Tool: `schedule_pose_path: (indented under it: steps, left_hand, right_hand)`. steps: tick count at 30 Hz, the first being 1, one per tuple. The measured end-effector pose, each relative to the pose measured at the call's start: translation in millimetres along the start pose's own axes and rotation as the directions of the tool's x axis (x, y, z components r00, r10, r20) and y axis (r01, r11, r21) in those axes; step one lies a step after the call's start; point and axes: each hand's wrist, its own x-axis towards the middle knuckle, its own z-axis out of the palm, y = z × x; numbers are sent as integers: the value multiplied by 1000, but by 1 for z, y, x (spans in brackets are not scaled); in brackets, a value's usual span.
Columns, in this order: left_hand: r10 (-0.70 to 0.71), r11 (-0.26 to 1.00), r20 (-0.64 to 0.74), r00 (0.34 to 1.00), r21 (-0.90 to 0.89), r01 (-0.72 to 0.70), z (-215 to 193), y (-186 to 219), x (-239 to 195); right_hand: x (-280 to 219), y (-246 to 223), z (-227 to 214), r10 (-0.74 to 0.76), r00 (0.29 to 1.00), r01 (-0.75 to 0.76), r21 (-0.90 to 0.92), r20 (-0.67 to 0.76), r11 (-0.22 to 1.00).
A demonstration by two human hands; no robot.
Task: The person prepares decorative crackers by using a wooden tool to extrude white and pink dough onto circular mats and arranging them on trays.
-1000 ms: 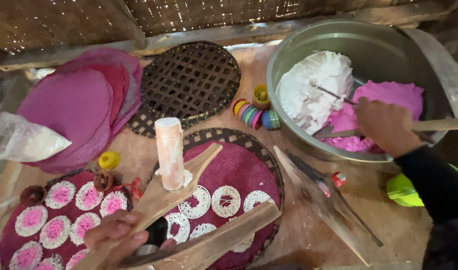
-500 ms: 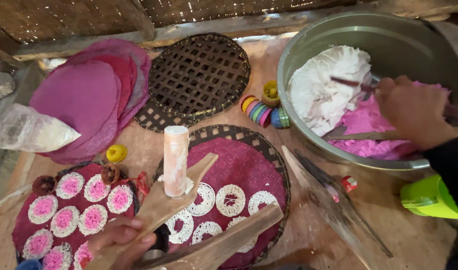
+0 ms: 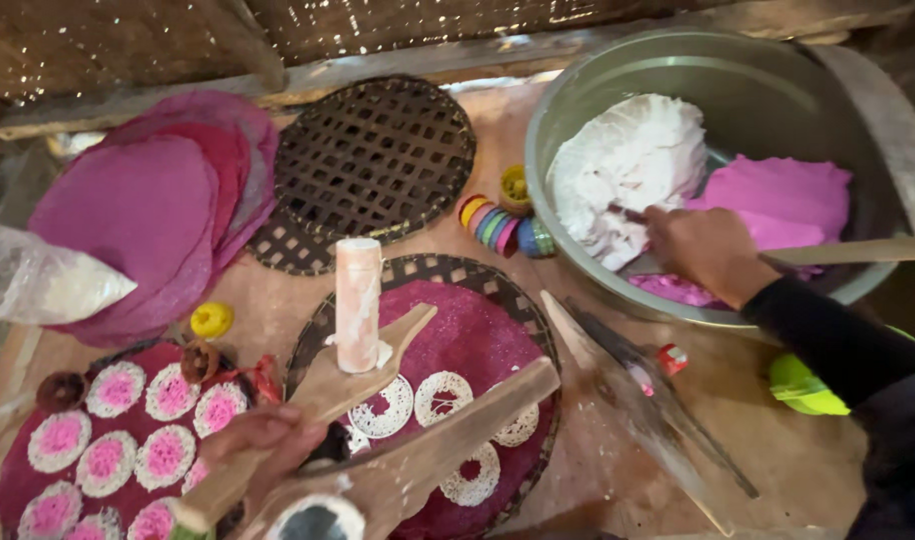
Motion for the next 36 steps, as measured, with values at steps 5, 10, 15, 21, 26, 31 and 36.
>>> schedule_pose_path:
  steps: [5,10,15,21,26,31,36]
  left_hand:
    - [234,971,79,969,19,-236,61,3,6]
    - [403,848,226,887,272,-454,112,56,45]
    - [503,435,363,784,678,-593,163,92,82]
    - [308,775,185,933,521,-359,194,102,107]
    - [381,785,165,910,462,-413,171,124,99]
    - [522,391,307,796,743,-543,141,128,97]
    - [498,434,341,797,697,-570,139,112,93]
  right_hand:
    - [-12,-16,-13,47,990,-63,116,133,991]
    - [-41,3,-63,116,944,-222,335,308,916]
    - [-74,26,-98,138,937,-312,592,321,743]
    - [-94,6,-124,-72,885,-425,862,460,276]
    - [-71,-81,-144,-360,776,-423,851,518,313]
    - [-63,-152,-228,-262,912,30,583,317,812]
    - [-76,-226,-255,-68,934,159,-238,351,958]
